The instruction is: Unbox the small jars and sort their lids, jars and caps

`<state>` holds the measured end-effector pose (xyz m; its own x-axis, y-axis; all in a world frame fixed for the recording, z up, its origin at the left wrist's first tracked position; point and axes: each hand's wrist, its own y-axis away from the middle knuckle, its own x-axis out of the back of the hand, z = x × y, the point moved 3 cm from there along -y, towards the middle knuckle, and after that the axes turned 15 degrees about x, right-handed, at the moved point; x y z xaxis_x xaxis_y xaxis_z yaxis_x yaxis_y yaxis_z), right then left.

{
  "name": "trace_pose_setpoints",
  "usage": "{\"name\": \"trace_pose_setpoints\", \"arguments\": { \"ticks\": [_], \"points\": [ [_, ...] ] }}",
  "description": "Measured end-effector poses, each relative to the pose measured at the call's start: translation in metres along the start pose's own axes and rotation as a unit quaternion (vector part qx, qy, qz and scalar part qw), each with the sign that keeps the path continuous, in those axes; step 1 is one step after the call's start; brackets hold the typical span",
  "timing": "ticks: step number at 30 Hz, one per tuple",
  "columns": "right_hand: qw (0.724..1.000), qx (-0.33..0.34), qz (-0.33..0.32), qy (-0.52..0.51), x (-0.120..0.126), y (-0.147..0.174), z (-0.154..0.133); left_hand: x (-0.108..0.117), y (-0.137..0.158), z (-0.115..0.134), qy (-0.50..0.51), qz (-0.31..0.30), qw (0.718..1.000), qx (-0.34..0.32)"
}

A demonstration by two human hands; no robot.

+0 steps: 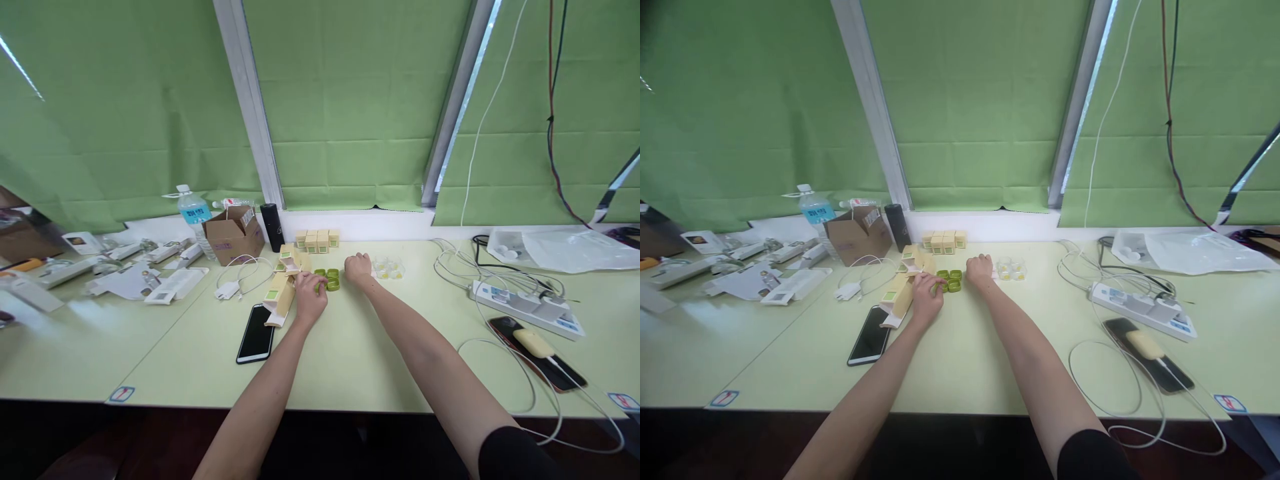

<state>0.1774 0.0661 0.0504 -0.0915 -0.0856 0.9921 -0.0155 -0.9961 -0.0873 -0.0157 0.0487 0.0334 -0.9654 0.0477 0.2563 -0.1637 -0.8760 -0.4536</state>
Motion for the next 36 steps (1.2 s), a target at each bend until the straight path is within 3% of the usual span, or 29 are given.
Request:
{"name": "trace_pose_setpoints", "arguments": {
  "ticks": [10,17,21,24,30,36],
  "points": [
    [0.998,0.023,0.055,-0.022,0.022,0.026,0.014,-0.001,-0.001,-0.001,-0.04,-0.003,0.999,-0.015],
    [0.987,0.021,0.148,-0.056,0.039,0.095,0.005,0.0,-0.004,0.0,-0.088,0.017,0.996,-0.017],
    [0.986,0.109,0.073,-0.103,0.015,0.148,-0.036,0.0,-0.01,0.006,-0.141,0.039,0.989,0.011],
    [0.979,0.156,0.035,-0.127,-0.003,0.171,-0.061,-0.003,-0.021,0.016,-0.209,0.021,0.977,0.027],
    [0.972,0.186,0.031,-0.14,-0.008,0.175,-0.068,-0.019,-0.063,0.03,-0.367,-0.046,0.929,0.006],
    [0.969,0.204,0.028,-0.135,-0.008,0.177,-0.067,-0.038,-0.116,0.017,-0.548,-0.097,0.831,-0.007]
  ]
}}
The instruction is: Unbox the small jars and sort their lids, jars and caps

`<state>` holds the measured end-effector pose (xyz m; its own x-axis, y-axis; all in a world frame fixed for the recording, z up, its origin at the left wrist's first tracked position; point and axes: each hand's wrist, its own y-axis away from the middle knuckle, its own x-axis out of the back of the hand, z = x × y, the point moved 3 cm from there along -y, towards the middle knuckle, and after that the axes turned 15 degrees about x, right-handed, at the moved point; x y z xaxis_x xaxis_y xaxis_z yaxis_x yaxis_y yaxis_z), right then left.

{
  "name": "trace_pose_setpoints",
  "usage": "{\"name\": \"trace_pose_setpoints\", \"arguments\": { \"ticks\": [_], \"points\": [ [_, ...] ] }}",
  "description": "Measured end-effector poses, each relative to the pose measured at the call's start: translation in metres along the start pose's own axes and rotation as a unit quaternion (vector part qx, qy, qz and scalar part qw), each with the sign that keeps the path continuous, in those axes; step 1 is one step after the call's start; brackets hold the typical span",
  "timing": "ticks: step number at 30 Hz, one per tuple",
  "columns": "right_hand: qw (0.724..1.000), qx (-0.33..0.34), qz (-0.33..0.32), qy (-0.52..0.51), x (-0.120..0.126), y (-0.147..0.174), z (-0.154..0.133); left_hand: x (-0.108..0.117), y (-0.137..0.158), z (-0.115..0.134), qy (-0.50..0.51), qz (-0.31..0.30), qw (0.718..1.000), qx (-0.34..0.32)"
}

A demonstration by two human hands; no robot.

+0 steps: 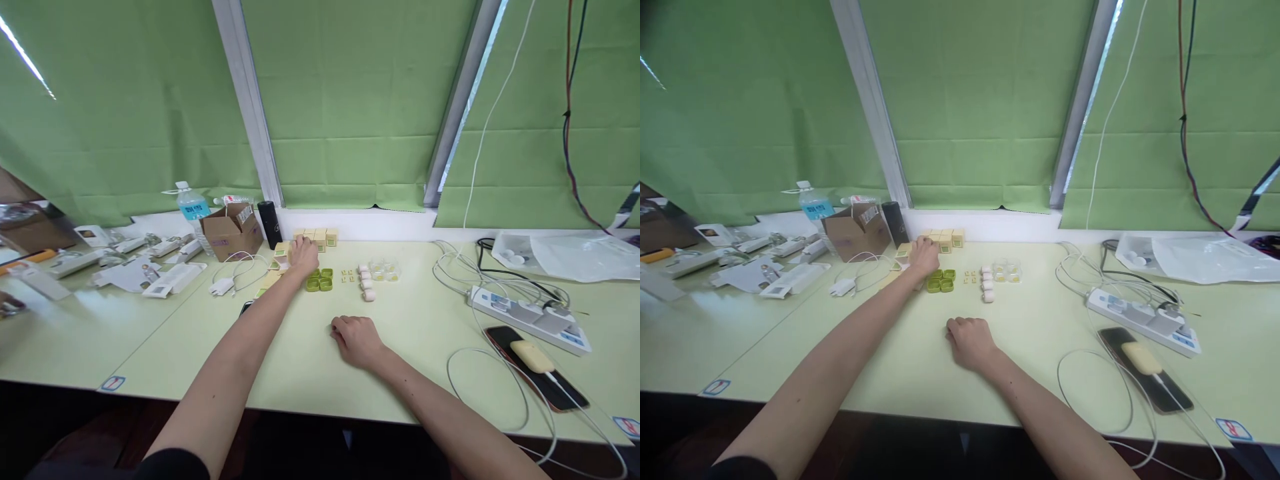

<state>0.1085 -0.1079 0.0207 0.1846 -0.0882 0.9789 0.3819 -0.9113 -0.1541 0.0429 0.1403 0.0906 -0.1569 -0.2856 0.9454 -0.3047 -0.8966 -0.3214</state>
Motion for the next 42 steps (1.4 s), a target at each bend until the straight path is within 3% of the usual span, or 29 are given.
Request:
{"name": "trace_pose_setpoints", "arguments": {
  "ticks": [14,26,29,32,37,39,42],
  "points": [
    [1.0,0.009,-0.008,-0.007,-0.002,-0.002,0.001,-0.051,-0.069,0.017,-0.02,-0.065,0.998,-0.005],
    [1.0,0.011,0.003,-0.009,-0.001,-0.001,-0.001,-0.039,-0.05,0.03,0.036,-0.013,0.999,-0.037],
    [0.998,0.004,0.053,-0.036,-0.002,0.001,0.003,-0.021,-0.032,0.03,0.071,0.009,0.996,-0.045],
    [0.977,-0.039,0.179,-0.105,0.005,0.006,0.021,0.006,0.005,0.027,0.173,0.051,0.98,-0.087],
    [0.861,-0.132,0.431,-0.235,0.036,0.018,0.06,0.029,0.097,0.018,0.302,0.016,0.938,-0.171],
    [0.837,-0.103,0.449,-0.294,0.044,0.017,0.063,0.029,0.128,0.016,0.354,-0.015,0.919,-0.173],
    [0.846,-0.05,0.384,-0.367,0.045,0.008,0.054,0.022,0.158,0.017,0.402,-0.043,0.898,-0.172]
  ]
}}
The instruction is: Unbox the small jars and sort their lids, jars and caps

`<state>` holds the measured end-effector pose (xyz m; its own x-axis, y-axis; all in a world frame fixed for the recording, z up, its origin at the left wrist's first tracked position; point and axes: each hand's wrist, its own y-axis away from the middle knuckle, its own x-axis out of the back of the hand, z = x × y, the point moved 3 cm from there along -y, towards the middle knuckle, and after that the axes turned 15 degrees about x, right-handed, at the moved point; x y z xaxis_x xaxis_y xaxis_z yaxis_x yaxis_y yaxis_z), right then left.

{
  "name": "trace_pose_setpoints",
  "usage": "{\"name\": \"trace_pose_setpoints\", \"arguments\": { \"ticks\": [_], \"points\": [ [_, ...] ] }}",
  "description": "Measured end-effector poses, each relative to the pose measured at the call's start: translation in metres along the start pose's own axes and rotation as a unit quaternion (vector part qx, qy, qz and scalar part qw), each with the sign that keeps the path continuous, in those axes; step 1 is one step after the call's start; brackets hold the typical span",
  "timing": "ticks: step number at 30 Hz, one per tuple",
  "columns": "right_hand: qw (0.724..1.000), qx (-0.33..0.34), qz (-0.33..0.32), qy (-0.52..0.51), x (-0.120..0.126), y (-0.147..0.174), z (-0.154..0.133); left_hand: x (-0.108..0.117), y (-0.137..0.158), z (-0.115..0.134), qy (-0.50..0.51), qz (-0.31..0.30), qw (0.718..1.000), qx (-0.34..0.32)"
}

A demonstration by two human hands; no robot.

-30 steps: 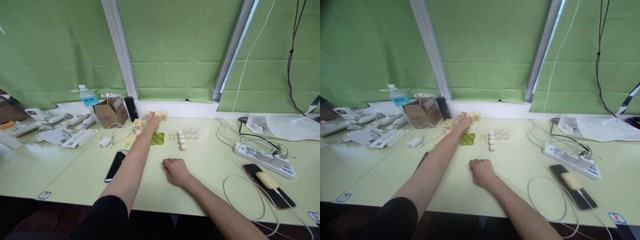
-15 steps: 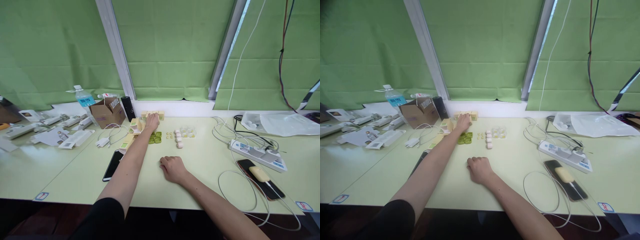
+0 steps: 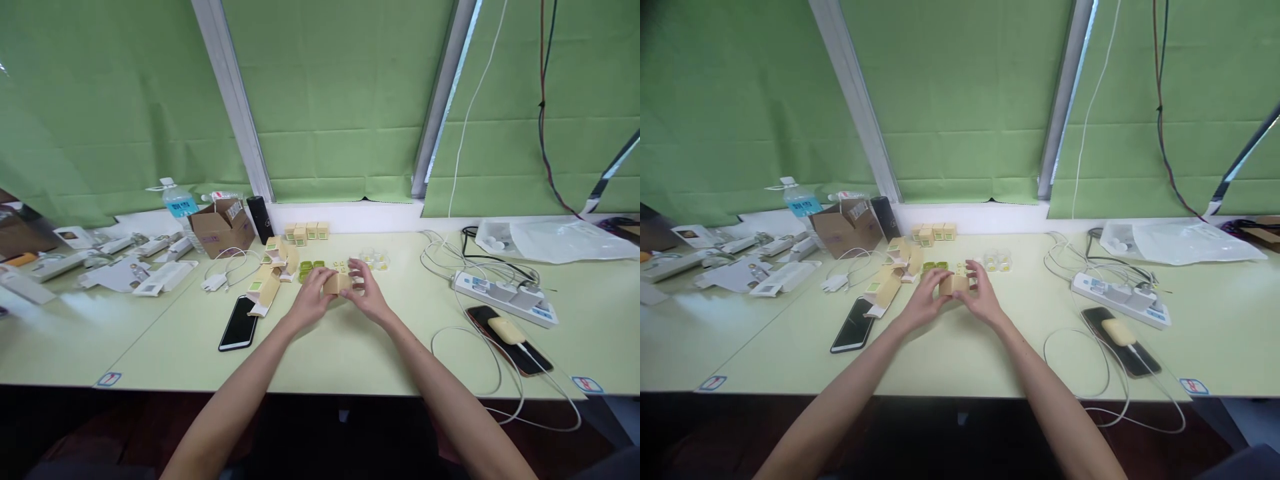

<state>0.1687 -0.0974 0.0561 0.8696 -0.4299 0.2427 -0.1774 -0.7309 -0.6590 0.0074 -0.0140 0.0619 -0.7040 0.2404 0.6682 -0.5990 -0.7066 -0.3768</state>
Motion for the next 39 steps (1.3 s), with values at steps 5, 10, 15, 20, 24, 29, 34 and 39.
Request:
{"name": "trace_pose_setpoints", "arguments": {
  "ticks": [5,10,15,20,24,29,34,39],
  "points": [
    [0.998,-0.024,-0.044,-0.041,-0.018,0.003,0.009,-0.01,0.009,0.001,0.045,0.024,0.999,0.004],
    [0.991,-0.028,0.0,-0.132,-0.009,0.007,0.025,-0.01,0.01,-0.003,0.119,0.004,0.993,0.019],
    [0.991,-0.011,-0.02,-0.133,0.002,0.009,0.018,-0.006,0.008,-0.007,0.199,0.002,0.98,0.003],
    [0.978,-0.024,-0.085,-0.188,0.01,0.009,0.005,-0.009,0.007,-0.008,0.307,-0.032,0.951,0.011],
    [0.967,-0.058,-0.137,-0.208,0.011,0.01,0.005,-0.014,0.01,-0.002,0.335,-0.088,0.938,0.014],
    [0.993,-0.021,-0.088,-0.075,0.012,0.011,0.01,-0.006,0.011,0.001,0.325,-0.064,0.943,-0.031],
    [0.977,0.102,-0.101,0.158,0.007,0.016,0.007,-0.002,0.01,-0.001,0.242,-0.021,0.97,0.023],
    [0.944,0.174,-0.133,0.246,-0.001,0.021,0.001,-0.006,0.012,0.003,0.193,-0.021,0.981,0.018]
  ]
}}
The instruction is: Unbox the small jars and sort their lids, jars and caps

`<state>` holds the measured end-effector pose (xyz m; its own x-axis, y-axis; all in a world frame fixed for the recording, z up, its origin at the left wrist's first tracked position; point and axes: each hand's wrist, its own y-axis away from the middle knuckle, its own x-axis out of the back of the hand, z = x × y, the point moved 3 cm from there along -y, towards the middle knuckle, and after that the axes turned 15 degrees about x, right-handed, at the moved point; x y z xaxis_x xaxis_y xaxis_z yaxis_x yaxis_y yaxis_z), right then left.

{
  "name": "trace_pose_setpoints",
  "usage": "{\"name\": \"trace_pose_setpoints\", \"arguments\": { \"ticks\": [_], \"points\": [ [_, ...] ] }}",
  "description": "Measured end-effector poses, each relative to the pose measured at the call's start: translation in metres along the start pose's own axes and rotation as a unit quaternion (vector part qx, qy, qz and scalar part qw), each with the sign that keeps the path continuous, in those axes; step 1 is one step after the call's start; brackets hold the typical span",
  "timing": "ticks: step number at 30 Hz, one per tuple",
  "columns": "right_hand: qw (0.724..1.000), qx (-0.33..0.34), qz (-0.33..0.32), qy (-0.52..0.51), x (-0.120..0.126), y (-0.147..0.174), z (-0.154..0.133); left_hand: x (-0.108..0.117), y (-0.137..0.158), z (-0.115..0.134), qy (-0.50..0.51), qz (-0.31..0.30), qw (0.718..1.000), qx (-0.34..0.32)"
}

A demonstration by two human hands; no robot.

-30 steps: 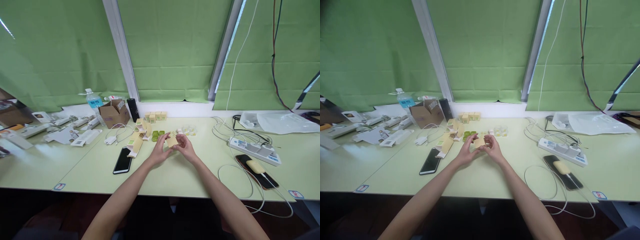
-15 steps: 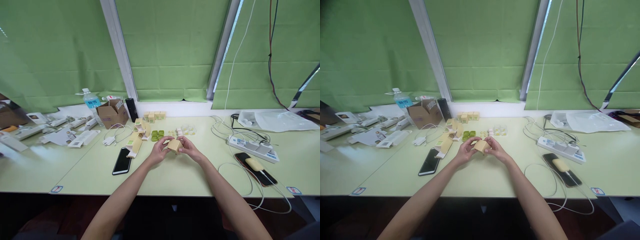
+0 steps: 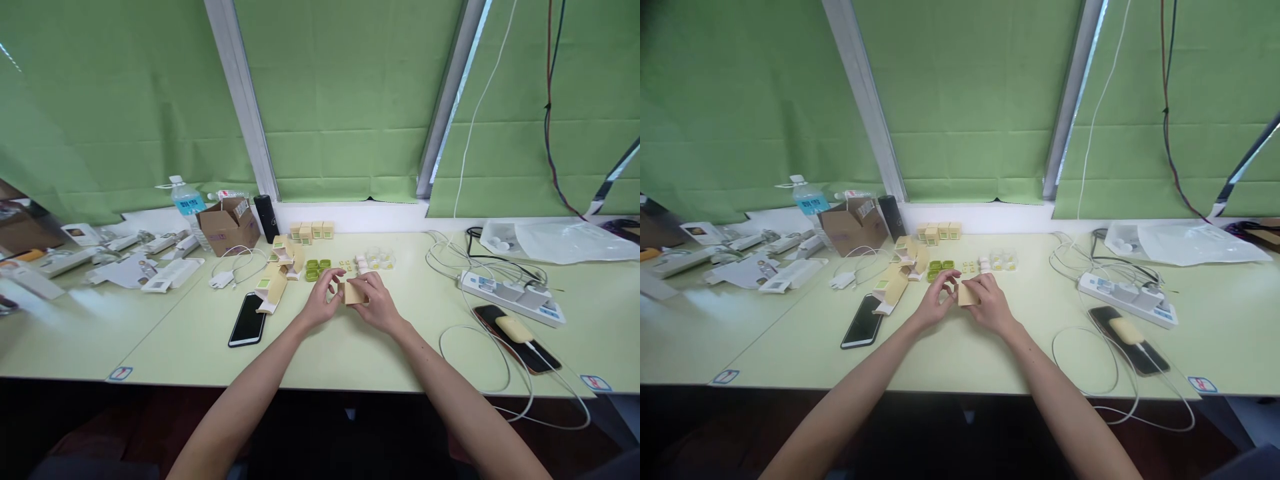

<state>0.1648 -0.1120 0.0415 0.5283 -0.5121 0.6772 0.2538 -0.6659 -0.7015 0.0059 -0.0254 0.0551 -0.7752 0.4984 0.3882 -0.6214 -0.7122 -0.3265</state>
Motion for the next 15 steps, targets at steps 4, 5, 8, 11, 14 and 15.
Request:
{"name": "trace_pose_setpoints", "arguments": {
  "ticks": [4,5,8,11,14,15],
  "points": [
    [0.999,0.017,-0.008,0.037,0.001,-0.002,-0.004,-0.002,0.0,-0.004,0.01,-0.03,0.999,0.006],
    [0.999,0.019,-0.01,0.041,0.002,-0.002,-0.005,-0.002,0.0,-0.005,0.01,-0.04,0.999,0.004],
    [0.998,0.029,-0.008,0.05,0.004,-0.002,-0.007,-0.002,0.001,-0.005,-0.003,-0.054,0.999,-0.003],
    [0.997,0.043,-0.018,0.068,0.003,-0.003,-0.01,-0.004,0.002,-0.005,-0.027,-0.049,0.998,-0.001],
    [0.994,0.052,-0.035,0.086,0.0,-0.003,-0.013,-0.006,0.002,-0.009,-0.046,-0.028,0.999,0.004],
    [0.994,0.052,-0.035,0.088,-0.001,-0.004,-0.013,-0.006,0.002,-0.01,-0.05,-0.017,0.999,0.006]
  ]
}}
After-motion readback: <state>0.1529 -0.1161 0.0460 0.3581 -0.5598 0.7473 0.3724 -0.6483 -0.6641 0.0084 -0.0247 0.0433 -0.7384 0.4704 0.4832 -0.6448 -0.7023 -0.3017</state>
